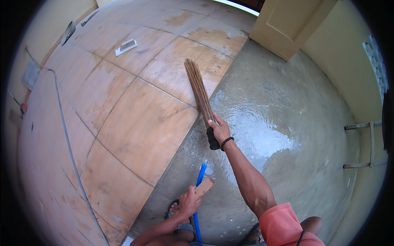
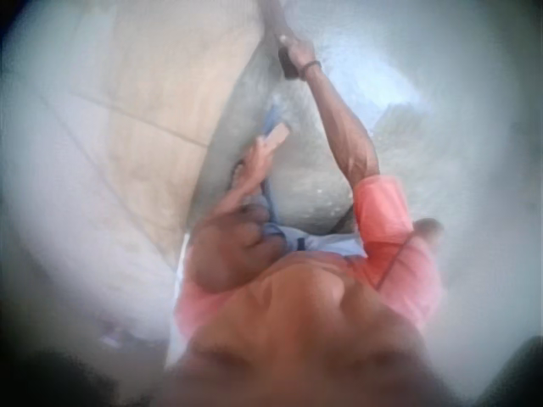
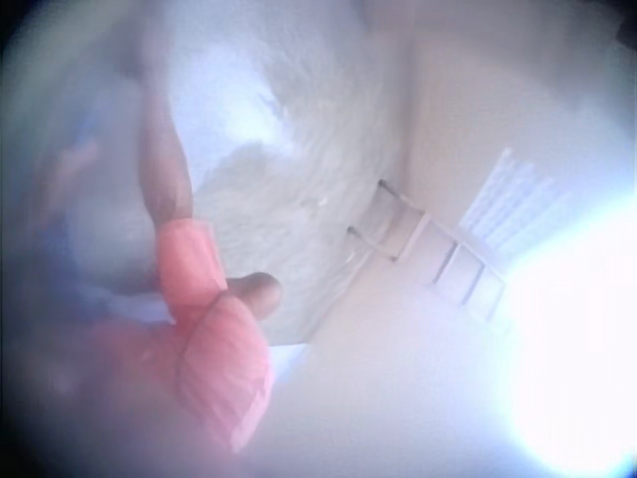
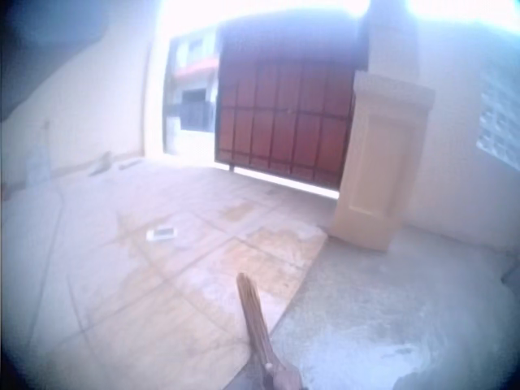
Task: The person sweeps a wet concrete floor using a traditional straw broom while holding a blue hose in the other hand. They move around a wooden ladder and sweep water and debris across the surface, occasionally stepping over the hose.
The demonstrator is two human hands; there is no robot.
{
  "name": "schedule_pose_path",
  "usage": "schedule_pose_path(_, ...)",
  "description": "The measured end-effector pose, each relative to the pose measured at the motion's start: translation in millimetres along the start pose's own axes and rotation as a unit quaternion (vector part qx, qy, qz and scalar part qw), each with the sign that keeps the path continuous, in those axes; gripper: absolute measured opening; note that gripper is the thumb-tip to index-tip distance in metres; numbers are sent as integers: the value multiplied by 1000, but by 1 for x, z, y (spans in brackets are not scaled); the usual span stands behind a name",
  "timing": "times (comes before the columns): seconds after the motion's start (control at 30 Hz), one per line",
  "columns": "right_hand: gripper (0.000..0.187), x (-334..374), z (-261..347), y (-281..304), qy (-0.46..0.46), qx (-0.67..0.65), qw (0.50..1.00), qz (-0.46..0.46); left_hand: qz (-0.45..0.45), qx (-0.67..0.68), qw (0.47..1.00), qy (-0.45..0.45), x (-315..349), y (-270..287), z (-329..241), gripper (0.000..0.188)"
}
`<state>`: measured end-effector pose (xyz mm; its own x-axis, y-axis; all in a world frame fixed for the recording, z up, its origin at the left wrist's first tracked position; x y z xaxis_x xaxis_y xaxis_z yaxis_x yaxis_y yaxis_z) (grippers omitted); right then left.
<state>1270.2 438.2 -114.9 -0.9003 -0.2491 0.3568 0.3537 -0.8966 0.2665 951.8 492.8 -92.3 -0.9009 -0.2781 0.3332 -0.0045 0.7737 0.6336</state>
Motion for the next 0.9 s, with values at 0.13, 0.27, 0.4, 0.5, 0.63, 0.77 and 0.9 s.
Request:
schedule_pose_path(0.13, 63, 47, -3, 29, -88, -251, 954, -142, -12, 43, 999, 24, -1, 4, 25, 45)
schedule_pose_path(0.27, 60, 77, 22, 29, 56, -136, 965, -215, -10, 93, 995, 25, -9, -3, 30, 45)
schedule_pose_path(0.4, 59, 32, 73, -42, 75, -88, 991, -73, 22, 86, 996, 7, -17, -9, 33, 45)
schedule_pose_path(0.5, 61, -28, 95, -62, 117, 58, 991, 2, 65, 94, 993, -7, -25, -9, 20, 45)
schedule_pose_path(0.63, 63, -97, 67, -23, 103, 190, 976, -16, 124, 50, 991, -27, -25, -2, 11, 44)
schedule_pose_path(0.77, 57, -111, 1, 84, -13, -33, 969, -246, 203, 38, 978, -26, -28, 5, -2, 41)
schedule_pose_path(0.9, 66, -79, 29, 98, 58, -66, 953, -289, 203, 51, 975, -75, -39, 1, -1, 38)
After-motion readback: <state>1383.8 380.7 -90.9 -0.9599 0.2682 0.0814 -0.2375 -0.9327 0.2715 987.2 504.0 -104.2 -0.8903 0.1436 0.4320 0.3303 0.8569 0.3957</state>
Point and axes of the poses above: each hand's wrist, its own x-axis away from the middle knuckle, its own y-axis out of the back of the hand, z = x × y, the point moved 7 cm from there along -x, towards the middle knuckle
